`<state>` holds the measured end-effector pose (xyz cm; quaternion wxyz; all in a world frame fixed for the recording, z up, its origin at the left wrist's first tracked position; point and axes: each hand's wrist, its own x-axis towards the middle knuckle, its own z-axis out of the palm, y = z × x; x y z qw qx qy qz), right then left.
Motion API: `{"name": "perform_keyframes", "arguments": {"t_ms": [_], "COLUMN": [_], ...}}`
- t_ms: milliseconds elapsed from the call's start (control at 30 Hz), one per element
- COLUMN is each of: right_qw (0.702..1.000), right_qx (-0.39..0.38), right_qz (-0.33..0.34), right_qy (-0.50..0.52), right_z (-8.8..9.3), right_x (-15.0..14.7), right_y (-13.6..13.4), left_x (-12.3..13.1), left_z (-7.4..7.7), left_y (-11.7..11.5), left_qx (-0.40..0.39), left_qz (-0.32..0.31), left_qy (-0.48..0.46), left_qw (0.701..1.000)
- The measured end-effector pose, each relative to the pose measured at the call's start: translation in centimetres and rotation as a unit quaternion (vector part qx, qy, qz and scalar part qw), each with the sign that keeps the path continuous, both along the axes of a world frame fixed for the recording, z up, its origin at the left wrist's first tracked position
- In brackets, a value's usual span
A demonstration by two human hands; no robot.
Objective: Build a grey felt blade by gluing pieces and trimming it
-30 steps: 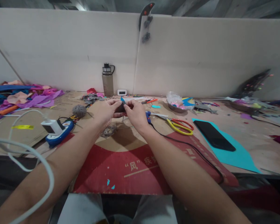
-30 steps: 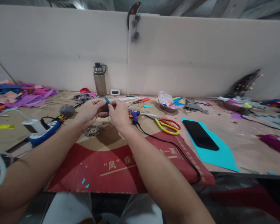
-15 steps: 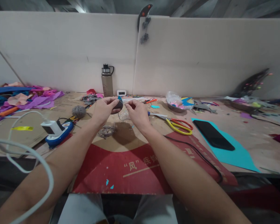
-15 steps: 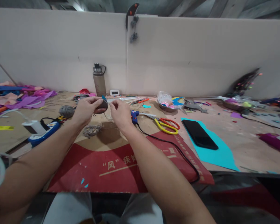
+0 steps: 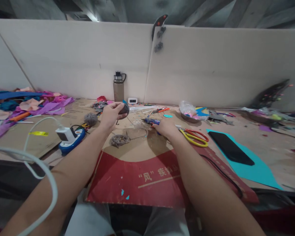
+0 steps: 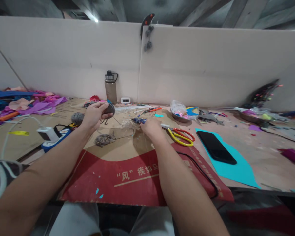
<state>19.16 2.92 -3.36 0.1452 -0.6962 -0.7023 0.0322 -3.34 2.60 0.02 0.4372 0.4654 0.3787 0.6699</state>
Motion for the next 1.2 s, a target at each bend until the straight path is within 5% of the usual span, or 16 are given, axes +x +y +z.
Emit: {"name": "perform_keyframes", "arguments": {"t_ms": [200, 400, 500, 600, 733, 833, 1200], "right_qw": [0.997, 0.987, 0.968, 0.91, 0.799, 0.76, 0.836], "right_qx": [-0.046, -0.035, 0.043, 0.129, 0.124, 0.113, 0.138], "right_qz": [-0.009, -0.048, -0.027, 0.028, 0.164, 0.24, 0.267], "right_qy": [0.063, 0.148, 0.247, 0.393, 0.564, 0.593, 0.458], "right_z": [-2.2, -1.5, -1.1, -0.3, 1.5, 2.5, 2.2], "right_x": [0.4, 0.9, 0.2, -1.0, -2.6, -3.3, -4.0], "right_y": [1.2, 2.1, 1.7, 0.7, -1.5, -2.8, -3.1], "left_x": [-0.4, -0.7, -0.8, -0.8, -0.8, -0.9, -0.8], "left_z": [-0.4, -0.8, -0.9, -1.0, -1.1, -1.1, -1.1], "left_y": [0.4, 1.0, 1.1, 1.1, 1.1, 1.2, 1.2], "left_qx": [0.018, 0.022, 0.026, 0.025, 0.018, 0.023, 0.044], "left_qz": [-0.01, -0.001, 0.0, 0.007, 0.008, 0.012, 0.018], "left_qy": [0.006, 0.011, 0.017, 0.025, 0.038, 0.05, 0.084], "left_qw": [1.0, 1.0, 1.0, 0.999, 0.999, 0.998, 0.995]}}
